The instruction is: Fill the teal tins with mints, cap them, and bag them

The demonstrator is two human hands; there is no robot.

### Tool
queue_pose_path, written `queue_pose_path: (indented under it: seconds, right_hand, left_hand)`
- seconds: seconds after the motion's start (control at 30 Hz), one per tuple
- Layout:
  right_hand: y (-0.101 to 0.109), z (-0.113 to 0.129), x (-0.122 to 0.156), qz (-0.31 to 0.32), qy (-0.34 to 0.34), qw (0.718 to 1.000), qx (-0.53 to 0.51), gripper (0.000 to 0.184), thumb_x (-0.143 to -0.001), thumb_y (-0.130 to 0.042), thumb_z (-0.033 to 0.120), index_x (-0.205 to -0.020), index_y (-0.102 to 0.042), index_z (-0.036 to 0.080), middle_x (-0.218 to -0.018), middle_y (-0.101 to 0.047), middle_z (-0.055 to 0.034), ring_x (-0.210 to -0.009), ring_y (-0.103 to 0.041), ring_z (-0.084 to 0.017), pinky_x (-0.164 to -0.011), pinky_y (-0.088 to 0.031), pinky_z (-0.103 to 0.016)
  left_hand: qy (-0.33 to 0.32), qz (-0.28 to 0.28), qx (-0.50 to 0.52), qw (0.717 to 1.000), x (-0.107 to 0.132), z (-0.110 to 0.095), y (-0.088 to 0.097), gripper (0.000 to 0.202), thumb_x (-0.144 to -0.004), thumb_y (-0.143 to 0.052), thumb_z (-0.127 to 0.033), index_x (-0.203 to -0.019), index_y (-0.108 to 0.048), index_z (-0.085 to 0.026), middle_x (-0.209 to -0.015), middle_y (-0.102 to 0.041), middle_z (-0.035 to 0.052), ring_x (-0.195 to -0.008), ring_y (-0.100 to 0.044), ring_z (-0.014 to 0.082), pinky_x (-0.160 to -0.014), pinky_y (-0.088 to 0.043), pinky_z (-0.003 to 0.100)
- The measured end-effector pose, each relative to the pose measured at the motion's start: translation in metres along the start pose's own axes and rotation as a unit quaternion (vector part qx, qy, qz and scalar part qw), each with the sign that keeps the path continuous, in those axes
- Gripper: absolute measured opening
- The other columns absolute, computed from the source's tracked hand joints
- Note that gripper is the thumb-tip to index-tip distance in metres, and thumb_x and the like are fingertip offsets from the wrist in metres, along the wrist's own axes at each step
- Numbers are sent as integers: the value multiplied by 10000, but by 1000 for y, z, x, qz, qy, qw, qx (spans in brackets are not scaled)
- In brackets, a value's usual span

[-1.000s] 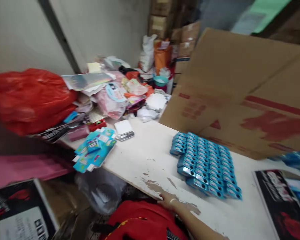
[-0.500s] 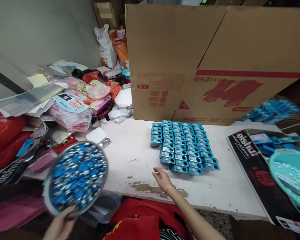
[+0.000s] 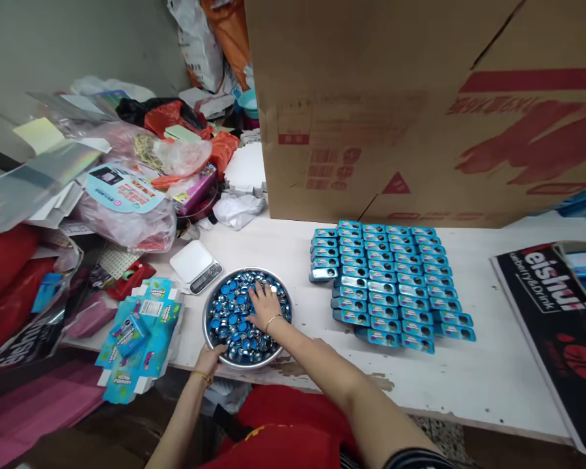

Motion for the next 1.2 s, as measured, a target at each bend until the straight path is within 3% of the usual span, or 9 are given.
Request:
queue_pose_path:
  seconds: [0.13, 0.3, 0.47, 0.57, 0.67, 0.8, 0.9, 1.07, 1.2]
  right_hand:
    - [-28, 8, -15, 13, 27, 999, 24, 945, -752, -700, 522, -1502, -258, 154, -1540, -230, -234, -1319, -289, -424, -1011, -298, -552]
    - [-42, 3, -15, 76, 26, 984, -159, 416, -874, -567, 225, -1288, -540, 252, -1443, -425, -135, -1266, -372, -330, -971, -377, -479]
    - [-36, -8, -21, 54, -43, 946, -317, 263, -793, -627, 188, -1054, -638, 218, -1180, -598, -82, -1009, -562, -223, -902, -436, -357]
    - [-31, -16, -19, 3, -125, 886, -446, 238, -813, -594, 313, -1021, -618, 200, -1011, -628, -41, -907, -588, -188, -817, -466, -313]
    - [-32, -23, -10, -4, -196, 792, -578, 339, -763, -623, 453, -985, -612, 198, -859, -636, -15, -746, -603, -164, -648, -480, -278]
    - [-33, -26, 5, 21, -260, 657, -707, 379, -687, -688, 492, -933, -623, 210, -784, -647, -6, -607, -590, -137, -493, -434, -231]
    - [-33, -24, 13, 30, -300, 572, -763, 381, -707, -665, 522, -910, -621, 202, -734, -636, -10, -568, -584, -137, -425, -383, -206]
    - [-25, -17, 22, 10, -334, 486, -808, 285, -739, -653, 445, -859, -601, 192, -631, -590, 22, -526, -568, -126, -418, -376, -199]
    - [-24, -14, 28, -16, -343, 455, -821, 225, -714, -666, 384, -800, -587, 192, -584, -574, 43, -501, -530, -124, -458, -418, -230]
  left_hand:
    - [4, 7, -49, 999, -13, 7, 8, 415, -538, -761, -169, -930, -627, -147, -641, -652, 10, -596, -630, 198, -556, -521, 299]
    - [5, 21, -90, 996, -19, 12, 8, 420, -549, -786, -207, -937, -650, -125, -699, -677, 44, -675, -658, 228, -644, -548, 342]
    - [-13, 17, -114, 993, -19, 6, 4, 410, -560, -801, -208, -933, -656, -123, -733, -686, 61, -731, -669, 246, -692, -557, 371]
    - [-36, 2, -127, 991, -12, 0, 4, 406, -592, -807, -249, -946, -654, -122, -793, -692, 93, -770, -671, 269, -719, -558, 407]
    - [-88, -47, -140, 985, 8, -12, 9, 552, -653, -786, -326, -1138, -592, -149, -1039, -665, 136, -999, -634, 302, -872, -518, 449]
    - [-289, -165, -207, 920, 59, -43, 4, 654, -740, -702, -417, -1303, -472, -176, -1336, -476, 155, -1330, -369, 311, -1123, -289, 474]
    - [-410, -96, -261, 869, 90, -57, -37, 509, -827, -593, -466, -1244, -532, -180, -1240, -517, 145, -1156, -515, 282, -1023, -407, 442]
    - [-329, -8, -180, 927, 99, -49, -100, 646, -813, -591, -548, -1316, -464, -165, -1188, -540, 152, -803, -603, 181, -682, -512, 300]
    - [-393, -20, -216, 894, 105, -48, -119, 562, -803, -629, -503, -1255, -539, -181, -1181, -536, 137, -773, -593, 166, -666, -507, 289]
Point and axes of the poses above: each hand's wrist, its own x-axis away from the middle knuckle, its own y-axis out of the back of the hand, z = x × y, the point moved 5 cm from there along -x, towards the middle knuckle
